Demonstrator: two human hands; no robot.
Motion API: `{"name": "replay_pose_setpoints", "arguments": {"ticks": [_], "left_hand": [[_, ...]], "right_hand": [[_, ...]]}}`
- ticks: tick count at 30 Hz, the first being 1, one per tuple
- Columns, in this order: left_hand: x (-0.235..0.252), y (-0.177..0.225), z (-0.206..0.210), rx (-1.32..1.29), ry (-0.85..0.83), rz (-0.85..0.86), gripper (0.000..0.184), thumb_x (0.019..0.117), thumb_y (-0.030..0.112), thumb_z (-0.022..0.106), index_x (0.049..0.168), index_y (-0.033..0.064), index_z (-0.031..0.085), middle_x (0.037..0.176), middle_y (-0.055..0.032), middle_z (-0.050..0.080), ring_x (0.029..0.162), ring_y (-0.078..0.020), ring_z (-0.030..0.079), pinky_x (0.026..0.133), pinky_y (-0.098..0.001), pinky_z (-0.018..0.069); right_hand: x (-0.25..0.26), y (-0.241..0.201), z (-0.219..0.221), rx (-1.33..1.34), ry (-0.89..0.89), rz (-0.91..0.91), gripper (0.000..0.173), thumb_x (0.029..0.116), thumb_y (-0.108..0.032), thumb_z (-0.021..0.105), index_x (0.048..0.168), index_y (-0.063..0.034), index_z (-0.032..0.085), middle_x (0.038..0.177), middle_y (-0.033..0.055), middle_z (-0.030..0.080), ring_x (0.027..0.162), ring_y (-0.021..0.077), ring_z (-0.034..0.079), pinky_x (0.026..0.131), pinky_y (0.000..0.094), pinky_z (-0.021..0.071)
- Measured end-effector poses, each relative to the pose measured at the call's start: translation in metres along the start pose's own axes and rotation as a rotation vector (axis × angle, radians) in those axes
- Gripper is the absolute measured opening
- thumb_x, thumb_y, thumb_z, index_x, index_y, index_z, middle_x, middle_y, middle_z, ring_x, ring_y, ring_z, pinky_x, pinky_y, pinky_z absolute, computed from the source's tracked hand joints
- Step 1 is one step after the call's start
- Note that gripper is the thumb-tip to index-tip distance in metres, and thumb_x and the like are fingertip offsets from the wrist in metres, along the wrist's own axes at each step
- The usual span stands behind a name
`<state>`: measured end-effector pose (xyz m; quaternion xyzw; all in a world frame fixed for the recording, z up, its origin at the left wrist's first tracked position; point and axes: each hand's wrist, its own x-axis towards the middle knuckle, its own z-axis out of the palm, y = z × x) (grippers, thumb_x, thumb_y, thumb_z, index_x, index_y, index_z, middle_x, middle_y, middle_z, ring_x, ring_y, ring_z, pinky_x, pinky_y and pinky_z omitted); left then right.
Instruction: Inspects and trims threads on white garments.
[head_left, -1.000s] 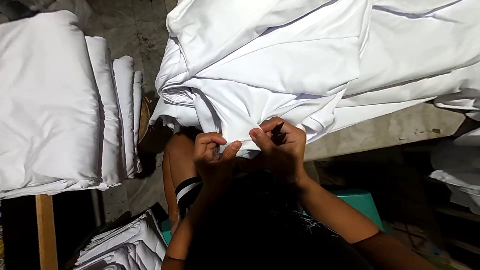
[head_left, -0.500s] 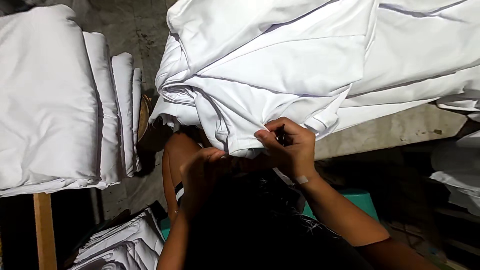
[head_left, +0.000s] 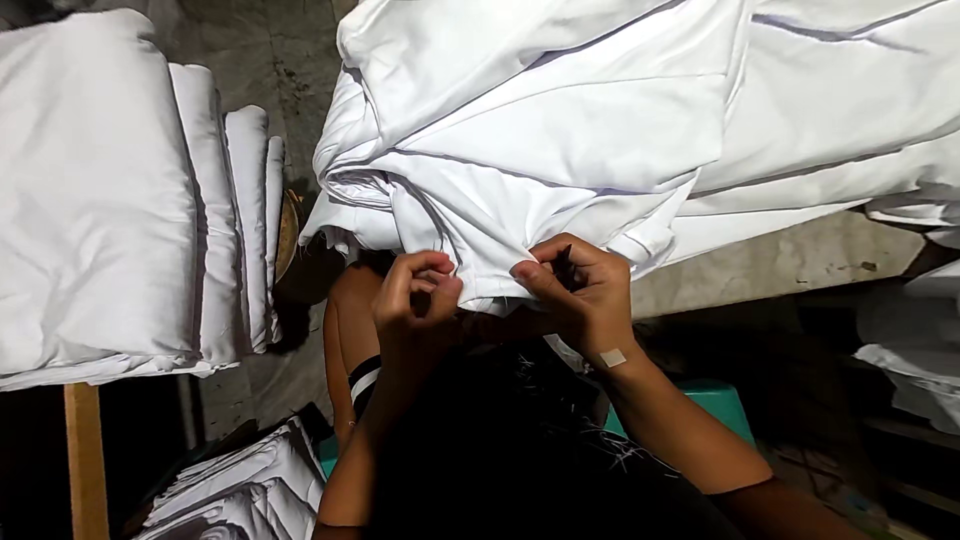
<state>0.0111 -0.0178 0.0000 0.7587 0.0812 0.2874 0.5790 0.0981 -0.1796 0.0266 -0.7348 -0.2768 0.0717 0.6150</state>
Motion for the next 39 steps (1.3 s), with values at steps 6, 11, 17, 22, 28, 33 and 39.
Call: {"name": "replay_pose_setpoints", "arguments": {"ticks": [6,11,17,22,28,33,39], "left_hand": [[0.009,0.013,0.007,-0.478,-0.115,-0.326,0.048,0.0855,-0.011,0.062,0.13,0.0,0.047,0.099,0.0025,0.074,0.083,-0.0018,0.071,0.076,-0.0212,0.0592],[0.002,0.017,0.007,-0.189,0.015,-0.079,0.06,0.0816,-0.003,0.073,0.134,-0.002,0.044,0.089,0.0092,0.071,0.077,0.0041,0.065,0.071,-0.0151,0.0555],[0.002,0.018,0.006,-0.149,0.014,0.05,0.043,0.0829,-0.002,0.074,0.121,-0.001,0.054,0.091,0.0077,0.07,0.082,0.0039,0.066,0.076,-0.0157,0.057],[0.001,0.021,0.005,-0.144,0.004,0.07,0.035,0.0858,0.002,0.075,0.116,0.0025,0.058,0.093,0.0088,0.072,0.085,0.005,0.067,0.077,-0.015,0.0572],[0.0,0.02,0.006,-0.17,0.012,0.079,0.029,0.0867,0.004,0.075,0.112,0.004,0.06,0.098,0.0086,0.072,0.087,0.0052,0.068,0.075,-0.0145,0.0579],[0.001,0.02,0.007,-0.168,0.012,0.092,0.029,0.0865,0.004,0.075,0.112,0.0052,0.06,0.099,0.0093,0.072,0.089,0.0054,0.067,0.078,-0.0145,0.0575],[0.0,0.019,0.008,-0.157,0.022,0.111,0.027,0.0875,0.005,0.075,0.11,0.0038,0.061,0.101,0.0076,0.072,0.09,0.0054,0.067,0.079,-0.0146,0.0575]], "right_hand": [[0.002,0.004,-0.002,-0.31,-0.002,-0.068,0.016,0.0926,-0.01,0.066,0.103,0.0011,0.061,0.073,-0.0017,0.056,0.059,-0.005,0.047,0.055,0.009,0.0405],[-0.011,-0.017,-0.003,-0.611,-0.031,-0.129,0.029,0.095,-0.015,0.064,0.113,0.0065,0.058,0.081,0.0116,0.063,0.067,0.0107,0.058,0.062,0.0201,0.0485],[-0.026,-0.026,0.0,-0.756,0.051,-0.3,0.02,0.1022,-0.018,0.059,0.103,0.0009,0.066,0.076,0.0102,0.068,0.061,0.0128,0.062,0.053,0.0229,0.0485],[-0.026,-0.027,0.005,-0.852,0.031,-0.383,0.02,0.1039,-0.016,0.054,0.099,-0.001,0.067,0.069,0.009,0.062,0.055,0.0185,0.058,0.048,0.0287,0.0423],[-0.024,-0.025,0.011,-0.876,0.037,-0.409,0.021,0.104,-0.015,0.052,0.099,-0.0015,0.067,0.066,0.0082,0.059,0.052,0.0194,0.055,0.046,0.0287,0.0391],[-0.024,-0.025,0.012,-0.884,0.029,-0.403,0.023,0.1046,-0.017,0.051,0.099,-0.001,0.067,0.066,0.008,0.058,0.051,0.0186,0.053,0.045,0.028,0.0383],[-0.024,-0.025,0.013,-0.879,0.021,-0.403,0.022,0.1042,-0.016,0.051,0.1,-0.0003,0.067,0.066,0.0082,0.057,0.05,0.0188,0.053,0.044,0.0283,0.038]]}}
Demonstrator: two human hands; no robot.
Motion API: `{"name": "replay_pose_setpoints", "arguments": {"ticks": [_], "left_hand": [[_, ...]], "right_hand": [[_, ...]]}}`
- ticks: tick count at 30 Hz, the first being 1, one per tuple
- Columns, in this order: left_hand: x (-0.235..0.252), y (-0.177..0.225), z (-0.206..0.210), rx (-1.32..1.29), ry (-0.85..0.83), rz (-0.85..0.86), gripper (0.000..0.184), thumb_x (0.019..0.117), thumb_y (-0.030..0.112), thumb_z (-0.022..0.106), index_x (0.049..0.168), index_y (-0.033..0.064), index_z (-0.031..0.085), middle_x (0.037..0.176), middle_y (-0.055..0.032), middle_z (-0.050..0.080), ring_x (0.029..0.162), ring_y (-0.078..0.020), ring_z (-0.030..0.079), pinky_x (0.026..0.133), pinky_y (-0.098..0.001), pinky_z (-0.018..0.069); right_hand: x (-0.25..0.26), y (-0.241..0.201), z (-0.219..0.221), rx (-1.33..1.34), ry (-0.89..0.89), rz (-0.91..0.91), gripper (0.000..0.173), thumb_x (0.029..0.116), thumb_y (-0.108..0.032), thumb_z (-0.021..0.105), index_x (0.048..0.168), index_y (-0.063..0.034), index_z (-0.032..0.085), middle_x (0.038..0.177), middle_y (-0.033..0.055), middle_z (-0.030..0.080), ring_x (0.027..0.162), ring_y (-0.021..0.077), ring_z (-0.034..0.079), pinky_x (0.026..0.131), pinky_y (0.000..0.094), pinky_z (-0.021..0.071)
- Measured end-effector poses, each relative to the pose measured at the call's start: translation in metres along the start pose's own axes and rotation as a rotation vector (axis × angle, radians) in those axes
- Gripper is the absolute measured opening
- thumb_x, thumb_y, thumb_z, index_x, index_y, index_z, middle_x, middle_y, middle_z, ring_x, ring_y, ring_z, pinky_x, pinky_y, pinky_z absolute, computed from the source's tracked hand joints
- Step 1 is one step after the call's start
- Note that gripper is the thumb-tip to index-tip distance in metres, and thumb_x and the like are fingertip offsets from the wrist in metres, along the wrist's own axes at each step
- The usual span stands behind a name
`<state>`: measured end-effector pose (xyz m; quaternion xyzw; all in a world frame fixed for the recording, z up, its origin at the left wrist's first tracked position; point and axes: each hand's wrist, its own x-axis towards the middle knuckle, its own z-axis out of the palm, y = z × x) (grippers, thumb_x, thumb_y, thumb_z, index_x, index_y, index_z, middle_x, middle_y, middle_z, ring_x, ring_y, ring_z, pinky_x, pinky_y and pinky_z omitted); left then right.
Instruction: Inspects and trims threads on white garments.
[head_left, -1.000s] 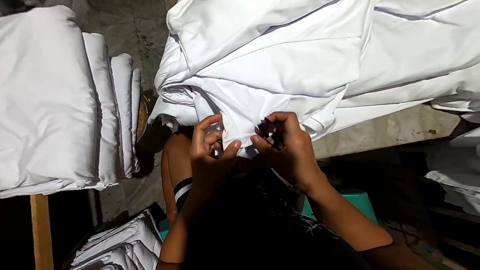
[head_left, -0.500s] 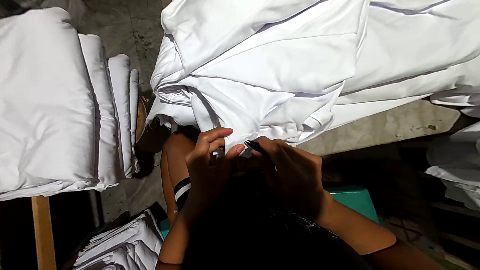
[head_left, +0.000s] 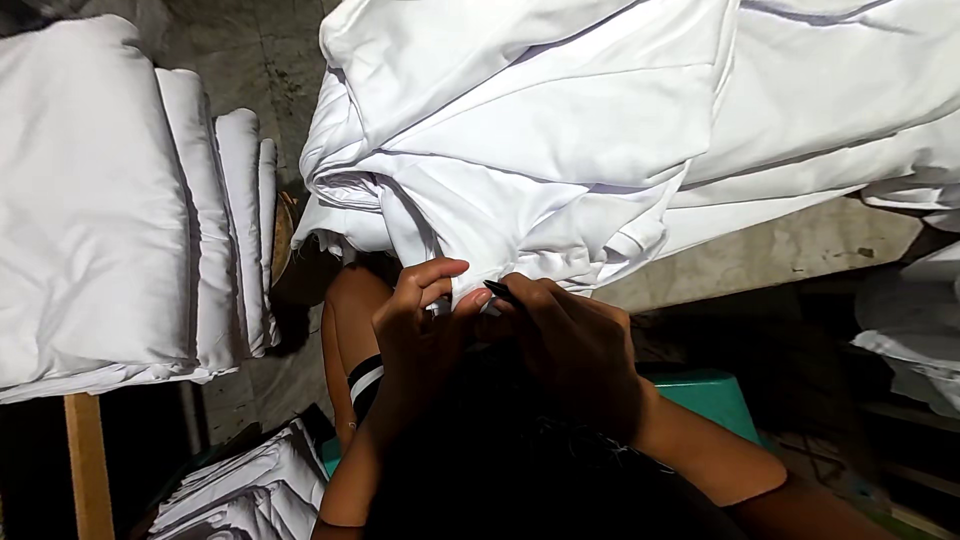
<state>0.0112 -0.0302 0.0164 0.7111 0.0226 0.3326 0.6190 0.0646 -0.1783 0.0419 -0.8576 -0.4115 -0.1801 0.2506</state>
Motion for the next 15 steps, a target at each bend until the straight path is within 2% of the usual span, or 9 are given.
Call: {"name": "replay_pose_setpoints", "arguments": {"ticks": [15], "left_hand": [[-0.0015,0.0001,0.0014,0.037,0.009,0.021,0.023,0.0879,0.007,0.075,0.107,0.0042,0.062,0.1,0.0072,0.071,0.093,0.0054,0.066,0.08,-0.0146,0.057]], "right_hand": [[-0.0023,0.0,0.0011,-0.033,-0.006,-0.003,0.023,0.105,-0.015,0.05,0.1,0.0008,0.066,0.067,0.0092,0.058,0.05,0.0208,0.054,0.044,0.0301,0.0392]]}}
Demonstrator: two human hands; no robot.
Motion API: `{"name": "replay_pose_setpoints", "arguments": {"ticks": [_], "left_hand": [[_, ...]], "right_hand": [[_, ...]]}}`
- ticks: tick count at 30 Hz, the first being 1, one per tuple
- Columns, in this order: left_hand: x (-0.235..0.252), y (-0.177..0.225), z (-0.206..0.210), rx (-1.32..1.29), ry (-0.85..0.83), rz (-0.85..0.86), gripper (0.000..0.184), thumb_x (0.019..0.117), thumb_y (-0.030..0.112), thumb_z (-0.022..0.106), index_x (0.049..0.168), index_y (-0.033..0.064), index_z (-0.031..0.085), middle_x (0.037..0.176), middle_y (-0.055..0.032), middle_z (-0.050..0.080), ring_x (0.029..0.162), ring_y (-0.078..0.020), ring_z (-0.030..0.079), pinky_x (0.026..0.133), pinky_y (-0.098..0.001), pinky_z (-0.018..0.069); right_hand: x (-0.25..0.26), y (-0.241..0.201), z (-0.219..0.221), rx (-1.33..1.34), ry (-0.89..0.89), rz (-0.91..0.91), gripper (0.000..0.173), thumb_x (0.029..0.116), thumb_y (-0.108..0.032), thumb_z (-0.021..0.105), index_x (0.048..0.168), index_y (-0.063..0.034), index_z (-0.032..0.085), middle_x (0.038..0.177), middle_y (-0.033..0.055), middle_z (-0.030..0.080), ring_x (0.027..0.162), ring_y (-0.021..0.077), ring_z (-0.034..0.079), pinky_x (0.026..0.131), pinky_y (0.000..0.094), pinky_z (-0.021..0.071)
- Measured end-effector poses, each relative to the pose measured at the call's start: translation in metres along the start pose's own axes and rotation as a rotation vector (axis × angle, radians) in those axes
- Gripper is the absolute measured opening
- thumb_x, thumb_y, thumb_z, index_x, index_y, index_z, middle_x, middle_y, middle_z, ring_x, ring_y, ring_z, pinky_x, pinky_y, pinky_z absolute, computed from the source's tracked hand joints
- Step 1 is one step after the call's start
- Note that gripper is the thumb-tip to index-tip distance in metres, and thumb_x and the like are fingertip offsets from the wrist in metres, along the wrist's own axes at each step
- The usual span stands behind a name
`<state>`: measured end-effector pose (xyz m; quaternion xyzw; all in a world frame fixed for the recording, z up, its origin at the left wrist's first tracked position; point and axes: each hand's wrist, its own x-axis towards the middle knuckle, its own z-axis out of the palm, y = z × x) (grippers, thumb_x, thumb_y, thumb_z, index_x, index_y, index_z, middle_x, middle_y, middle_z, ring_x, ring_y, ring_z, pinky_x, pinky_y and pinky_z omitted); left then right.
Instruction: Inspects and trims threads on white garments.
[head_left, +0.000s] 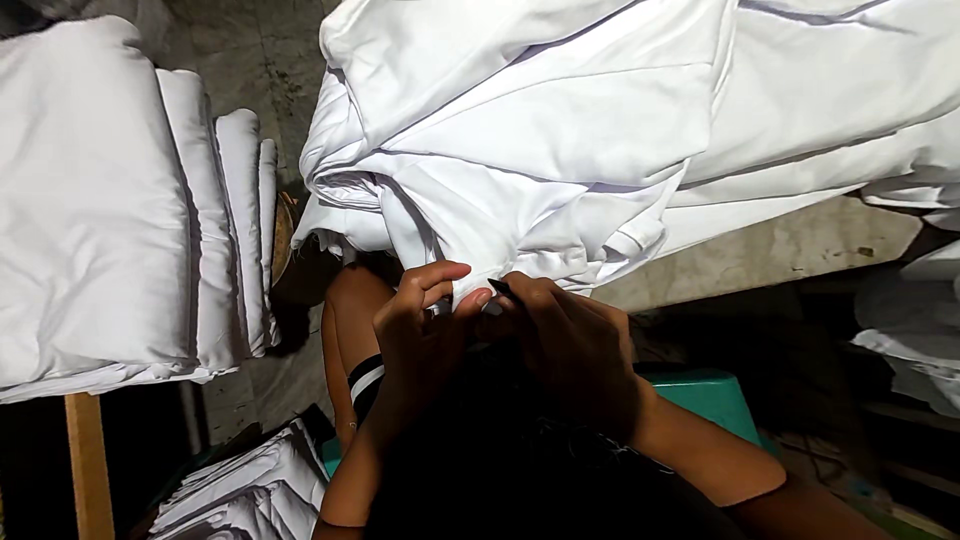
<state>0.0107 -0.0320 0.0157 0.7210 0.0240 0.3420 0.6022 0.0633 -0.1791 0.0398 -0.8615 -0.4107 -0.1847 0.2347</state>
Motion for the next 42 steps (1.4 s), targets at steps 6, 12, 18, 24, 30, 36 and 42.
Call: {"name": "replay_pose_setpoints", "arguments": {"ticks": [6,12,18,24,30,36,42], "left_hand": [[0.0,-0.001,0.001,0.0,0.007,0.003,0.024,0.0885,0.009,0.075,0.108,0.0056,0.062,0.1,0.0082,0.07,0.093,0.0062,0.065,0.081,-0.0141,0.0566],[0.0,-0.001,0.001,-0.014,0.002,0.011,0.022,0.0895,0.008,0.074,0.107,0.0046,0.062,0.102,0.0072,0.069,0.095,0.0055,0.065,0.082,-0.0146,0.0569],[0.0,-0.002,0.0,0.006,-0.01,0.018,0.02,0.0898,0.009,0.074,0.106,0.0037,0.062,0.099,0.0053,0.068,0.091,0.0055,0.065,0.08,-0.014,0.0564],[-0.001,-0.001,0.001,-0.082,0.008,-0.074,0.023,0.0874,0.003,0.074,0.107,0.0046,0.062,0.096,0.0077,0.071,0.085,0.0048,0.066,0.075,-0.0147,0.0575],[-0.001,-0.003,0.002,-0.308,-0.025,-0.248,0.042,0.0848,-0.009,0.069,0.122,0.0069,0.059,0.095,0.0104,0.074,0.08,0.0023,0.069,0.07,-0.017,0.0583],[0.0,-0.003,0.001,-0.369,-0.019,-0.266,0.044,0.0855,-0.01,0.068,0.124,0.0086,0.058,0.096,0.0092,0.075,0.082,0.0013,0.07,0.071,-0.0172,0.0584],[0.0,-0.003,0.002,-0.382,-0.023,-0.259,0.044,0.0858,-0.01,0.068,0.124,0.0098,0.059,0.096,0.0096,0.075,0.082,0.0013,0.07,0.072,-0.0176,0.0587]], "right_hand": [[0.0,0.0,-0.002,0.014,0.016,0.004,0.023,0.1058,-0.017,0.05,0.099,0.0003,0.064,0.065,0.0084,0.055,0.05,0.0193,0.052,0.045,0.0285,0.0383],[0.001,-0.001,0.002,0.013,0.015,-0.002,0.021,0.1049,-0.015,0.05,0.101,0.0009,0.064,0.067,0.0092,0.057,0.051,0.02,0.053,0.044,0.0291,0.0387],[0.001,-0.001,0.004,0.005,0.005,-0.01,0.022,0.1045,-0.014,0.049,0.101,0.0014,0.065,0.066,0.0091,0.056,0.05,0.0204,0.052,0.043,0.0292,0.0379],[-0.001,0.003,-0.001,0.065,0.0,0.068,0.025,0.1058,-0.017,0.05,0.101,0.0024,0.064,0.068,0.0101,0.06,0.055,0.02,0.059,0.047,0.0305,0.0441],[-0.002,0.011,-0.006,0.065,-0.018,0.137,0.025,0.1034,-0.02,0.052,0.103,0.0026,0.063,0.071,0.01,0.061,0.056,0.0203,0.059,0.048,0.0323,0.044],[0.0,0.013,-0.004,0.076,-0.014,0.089,0.025,0.1045,-0.021,0.051,0.101,0.0004,0.064,0.072,0.0106,0.059,0.06,0.0231,0.058,0.051,0.0344,0.0428],[0.0,0.013,-0.004,0.068,-0.019,0.079,0.025,0.1038,-0.02,0.052,0.102,0.0008,0.066,0.072,0.0107,0.059,0.06,0.0234,0.058,0.052,0.034,0.0424]]}}
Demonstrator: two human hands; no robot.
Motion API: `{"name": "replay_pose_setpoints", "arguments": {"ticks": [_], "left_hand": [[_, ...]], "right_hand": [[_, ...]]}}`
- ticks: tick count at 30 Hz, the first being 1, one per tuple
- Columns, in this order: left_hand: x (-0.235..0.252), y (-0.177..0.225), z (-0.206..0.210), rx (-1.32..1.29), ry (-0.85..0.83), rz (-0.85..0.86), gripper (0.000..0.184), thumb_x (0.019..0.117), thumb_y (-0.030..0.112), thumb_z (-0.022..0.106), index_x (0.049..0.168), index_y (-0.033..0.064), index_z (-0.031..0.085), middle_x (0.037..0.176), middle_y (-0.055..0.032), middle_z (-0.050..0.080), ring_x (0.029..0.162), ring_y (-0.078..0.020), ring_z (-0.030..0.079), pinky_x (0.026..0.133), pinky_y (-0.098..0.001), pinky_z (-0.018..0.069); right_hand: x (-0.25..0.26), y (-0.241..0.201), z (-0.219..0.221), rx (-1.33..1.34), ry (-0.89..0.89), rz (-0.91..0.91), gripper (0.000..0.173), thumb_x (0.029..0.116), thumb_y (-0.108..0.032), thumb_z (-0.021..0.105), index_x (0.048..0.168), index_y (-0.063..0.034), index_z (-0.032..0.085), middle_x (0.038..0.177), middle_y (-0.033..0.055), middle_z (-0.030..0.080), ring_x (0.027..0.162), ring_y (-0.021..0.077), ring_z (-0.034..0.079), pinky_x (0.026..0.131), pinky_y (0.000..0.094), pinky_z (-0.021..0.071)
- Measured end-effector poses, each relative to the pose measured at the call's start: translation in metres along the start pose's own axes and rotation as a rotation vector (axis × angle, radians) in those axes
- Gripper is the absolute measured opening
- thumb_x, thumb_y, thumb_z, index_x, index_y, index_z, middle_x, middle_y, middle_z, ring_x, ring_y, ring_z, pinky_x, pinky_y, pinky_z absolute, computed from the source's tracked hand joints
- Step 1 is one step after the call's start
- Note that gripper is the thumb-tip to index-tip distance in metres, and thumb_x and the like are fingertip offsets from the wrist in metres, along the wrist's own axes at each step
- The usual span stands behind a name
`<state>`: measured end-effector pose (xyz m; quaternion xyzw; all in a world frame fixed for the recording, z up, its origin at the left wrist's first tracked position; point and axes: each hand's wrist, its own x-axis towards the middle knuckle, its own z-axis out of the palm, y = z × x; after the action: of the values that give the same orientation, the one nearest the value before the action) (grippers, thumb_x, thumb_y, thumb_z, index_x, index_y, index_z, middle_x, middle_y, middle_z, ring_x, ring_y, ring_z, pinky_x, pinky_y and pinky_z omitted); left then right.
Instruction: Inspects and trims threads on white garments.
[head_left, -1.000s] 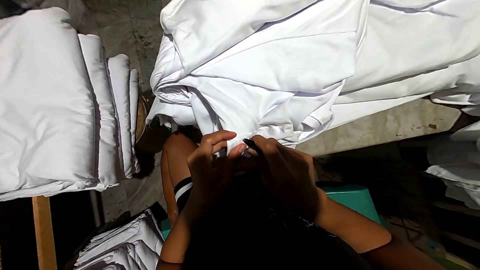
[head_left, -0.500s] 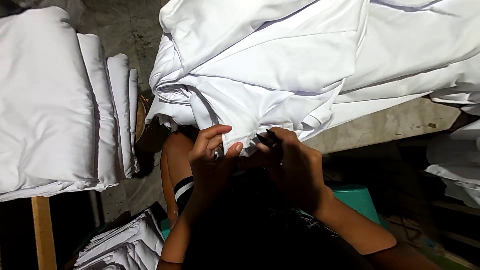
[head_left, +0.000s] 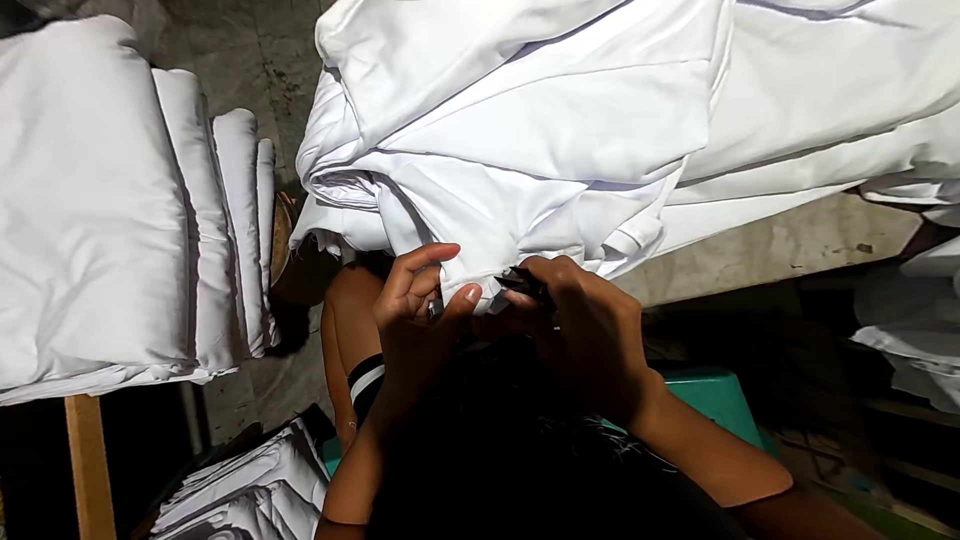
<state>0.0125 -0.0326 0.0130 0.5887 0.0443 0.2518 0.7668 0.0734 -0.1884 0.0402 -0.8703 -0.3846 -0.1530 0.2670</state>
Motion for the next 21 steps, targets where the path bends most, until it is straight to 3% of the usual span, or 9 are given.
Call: {"name": "replay_pose_setpoints", "arguments": {"ticks": [5,8,11,14,16,18,21], "left_hand": [[0.0,0.001,0.0,0.028,-0.001,0.021,0.043,0.0858,-0.01,0.068,0.123,0.0085,0.059,0.097,0.0097,0.075,0.082,0.002,0.069,0.071,-0.0167,0.0585],[0.0,0.002,-0.001,0.069,0.004,0.027,0.042,0.0854,-0.009,0.068,0.122,0.0081,0.059,0.095,0.0109,0.074,0.081,0.0028,0.069,0.07,-0.016,0.0578],[0.0,0.001,-0.001,0.056,-0.005,0.022,0.041,0.0857,-0.009,0.068,0.122,0.0084,0.059,0.096,0.0104,0.074,0.081,0.0027,0.069,0.07,-0.016,0.0581],[-0.002,-0.001,-0.001,0.043,0.003,0.003,0.041,0.0853,-0.01,0.068,0.121,0.0084,0.059,0.095,0.0098,0.075,0.08,0.0025,0.069,0.07,-0.0158,0.0581],[-0.002,-0.002,-0.002,0.041,0.007,-0.002,0.04,0.0855,-0.01,0.068,0.12,0.0083,0.059,0.095,0.0095,0.075,0.081,0.0018,0.07,0.071,-0.0165,0.0586],[-0.002,-0.002,-0.002,0.046,0.012,0.008,0.039,0.0856,-0.009,0.068,0.12,0.008,0.06,0.096,0.0094,0.075,0.081,0.002,0.07,0.071,-0.0162,0.0584],[-0.002,-0.001,-0.001,0.082,0.027,0.027,0.039,0.0853,-0.008,0.069,0.12,0.0079,0.06,0.095,0.0106,0.074,0.081,0.0031,0.069,0.07,-0.0154,0.0578]], "right_hand": [[0.001,0.0,0.002,-0.003,0.001,-0.009,0.027,0.1049,-0.021,0.05,0.101,0.0008,0.066,0.071,0.0112,0.058,0.06,0.025,0.058,0.051,0.0355,0.0418],[0.002,0.001,0.004,0.092,-0.038,0.018,0.025,0.1032,-0.02,0.052,0.102,0.0014,0.066,0.076,0.0115,0.062,0.067,0.0236,0.062,0.059,0.0352,0.0486],[0.001,0.008,0.01,0.358,-0.1,0.062,0.022,0.1012,-0.019,0.057,0.104,0.0011,0.063,0.085,0.0085,0.066,0.075,0.0132,0.063,0.069,0.0294,0.0497],[0.001,0.013,0.015,0.822,-0.135,0.12,0.014,0.1004,-0.017,0.062,0.105,-0.0056,0.055,0.09,-0.0031,0.057,0.079,-0.0048,0.057,0.073,0.0105,0.0516],[0.003,0.012,0.013,1.053,-0.151,0.163,0.009,0.1013,-0.019,0.06,0.104,-0.0139,0.053,0.089,-0.0078,0.057,0.079,-0.0054,0.057,0.07,0.0114,0.0512],[0.004,0.012,0.01,1.005,-0.124,0.155,0.011,0.1037,-0.025,0.057,0.106,-0.0143,0.053,0.09,-0.0079,0.057,0.08,-0.0052,0.057,0.07,0.0116,0.0502],[0.002,0.01,0.006,0.565,-0.023,0.088,0.021,0.1037,-0.021,0.055,0.105,0.0002,0.058,0.086,0.0027,0.06,0.077,-0.001,0.057,0.071,0.0125,0.0487]]}}
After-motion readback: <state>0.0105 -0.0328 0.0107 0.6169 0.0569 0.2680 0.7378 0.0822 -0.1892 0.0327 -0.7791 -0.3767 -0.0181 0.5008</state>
